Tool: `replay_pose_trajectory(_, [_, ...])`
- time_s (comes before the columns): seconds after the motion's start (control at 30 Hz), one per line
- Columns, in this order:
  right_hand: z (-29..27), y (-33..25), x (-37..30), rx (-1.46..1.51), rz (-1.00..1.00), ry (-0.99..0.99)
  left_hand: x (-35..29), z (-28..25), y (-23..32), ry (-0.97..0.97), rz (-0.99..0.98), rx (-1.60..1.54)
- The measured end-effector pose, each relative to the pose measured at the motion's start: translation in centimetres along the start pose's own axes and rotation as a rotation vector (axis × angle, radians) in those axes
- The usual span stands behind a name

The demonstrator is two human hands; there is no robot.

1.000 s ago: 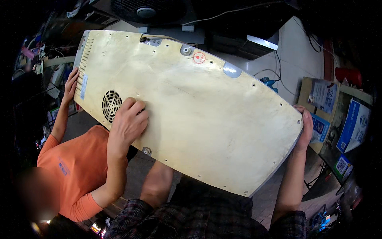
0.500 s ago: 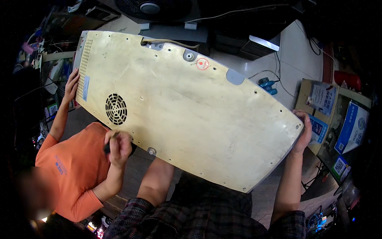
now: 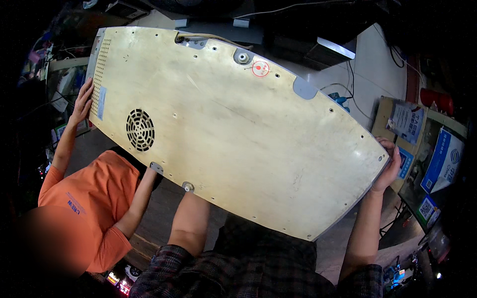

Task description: The person assembles a white appliance, likely a refrigerator, with the help of a coworker. They remove the back panel, insert a drawer into the bottom compartment, and use a screwdriver to secure the drawer and the back panel. The person also handles a red panel and a white vented cover during the process.

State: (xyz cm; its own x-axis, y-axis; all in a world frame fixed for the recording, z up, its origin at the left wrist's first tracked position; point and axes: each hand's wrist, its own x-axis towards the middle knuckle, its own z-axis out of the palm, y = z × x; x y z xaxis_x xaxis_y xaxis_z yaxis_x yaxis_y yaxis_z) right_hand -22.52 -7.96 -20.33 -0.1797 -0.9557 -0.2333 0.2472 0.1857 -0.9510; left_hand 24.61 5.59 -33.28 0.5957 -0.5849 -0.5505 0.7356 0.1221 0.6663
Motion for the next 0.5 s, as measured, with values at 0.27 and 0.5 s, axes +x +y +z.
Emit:
replay_pose_trajectory(0.27, [0.5,-0.2,0.2,-0.045,-0.024,0.006,0.6,-0.4,0.1,0.002,0.011,0.009])
replay_pose_trajectory(0.5, [0.2,-0.3,0.2,-0.035,-0.04,-0.052,2.0,0.3,1.0,-0.027,0.051,0.01])
